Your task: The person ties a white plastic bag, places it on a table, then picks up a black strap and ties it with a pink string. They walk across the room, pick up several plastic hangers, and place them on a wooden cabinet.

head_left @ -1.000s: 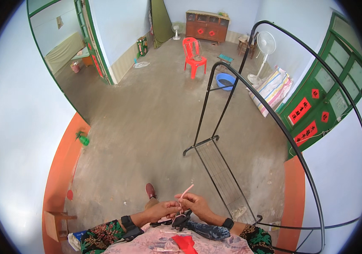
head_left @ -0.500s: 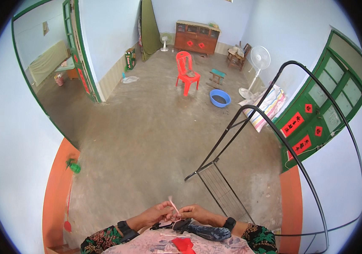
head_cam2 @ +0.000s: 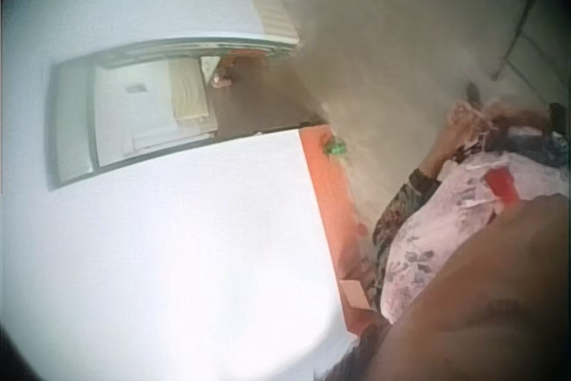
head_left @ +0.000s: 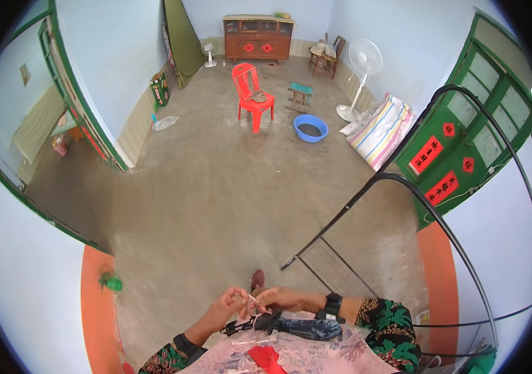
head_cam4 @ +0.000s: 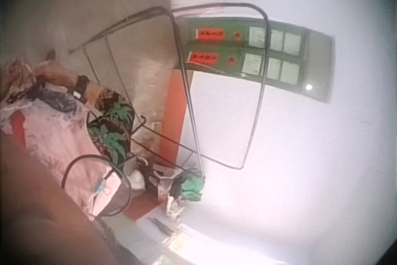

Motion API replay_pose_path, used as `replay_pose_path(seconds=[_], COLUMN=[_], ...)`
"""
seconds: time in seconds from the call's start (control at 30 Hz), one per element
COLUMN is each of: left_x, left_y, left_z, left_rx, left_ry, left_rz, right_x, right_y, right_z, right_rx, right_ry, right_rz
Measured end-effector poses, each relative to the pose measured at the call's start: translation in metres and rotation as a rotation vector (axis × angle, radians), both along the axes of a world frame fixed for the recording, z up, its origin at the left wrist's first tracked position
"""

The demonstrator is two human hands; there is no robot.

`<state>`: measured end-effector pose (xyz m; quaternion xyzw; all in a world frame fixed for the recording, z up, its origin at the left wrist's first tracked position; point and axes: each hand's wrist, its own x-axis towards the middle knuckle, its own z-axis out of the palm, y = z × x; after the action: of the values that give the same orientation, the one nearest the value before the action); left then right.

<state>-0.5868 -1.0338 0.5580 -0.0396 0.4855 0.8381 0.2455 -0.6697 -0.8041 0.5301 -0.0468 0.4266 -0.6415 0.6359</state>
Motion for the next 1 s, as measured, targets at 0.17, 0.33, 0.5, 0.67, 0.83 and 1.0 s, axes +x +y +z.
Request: replay_pose_path(seconds=[0.17, 0.33, 0.5, 0.67, 0.83, 1.0], left_x=[-0.113, -0.221, -0.280, -0.325, -0.361, -0.398], left_y=[-0.019, -0.013, -0.014, -0.043, -0.075, -0.110], left_z=[0.018, -0.004, -0.020, -0.005, 0.031, 0.039], left_rx=[-0.212, -0.245, -0.263, -0.778, -0.929, -0.758], left_ry=[0.119, 0.017, -0.054, 0.648, 0.657, 0.804], left_rz=[-0.029, -0.044, -0.139, -0.319, -0.753, -0.876], right_x=[-0.089, -0.161, -0.193, -0.215, -0.227, -0.234], right_y=[-0.037, -0.038, -0.031, -0.039, -0.064, -0.096], right_z=[0.014, 0.029, 0.027, 0.024, 0.037, 0.047], right_rx=[-0.033, 0.043, 0.091, 0.115, 0.177, 0.189], right_ry=[0.161, 0.308, 0.108, 0.020, -0.043, -0.020], right_rz=[0.044, 0.156, -0.100, -0.333, -0.523, -0.615])
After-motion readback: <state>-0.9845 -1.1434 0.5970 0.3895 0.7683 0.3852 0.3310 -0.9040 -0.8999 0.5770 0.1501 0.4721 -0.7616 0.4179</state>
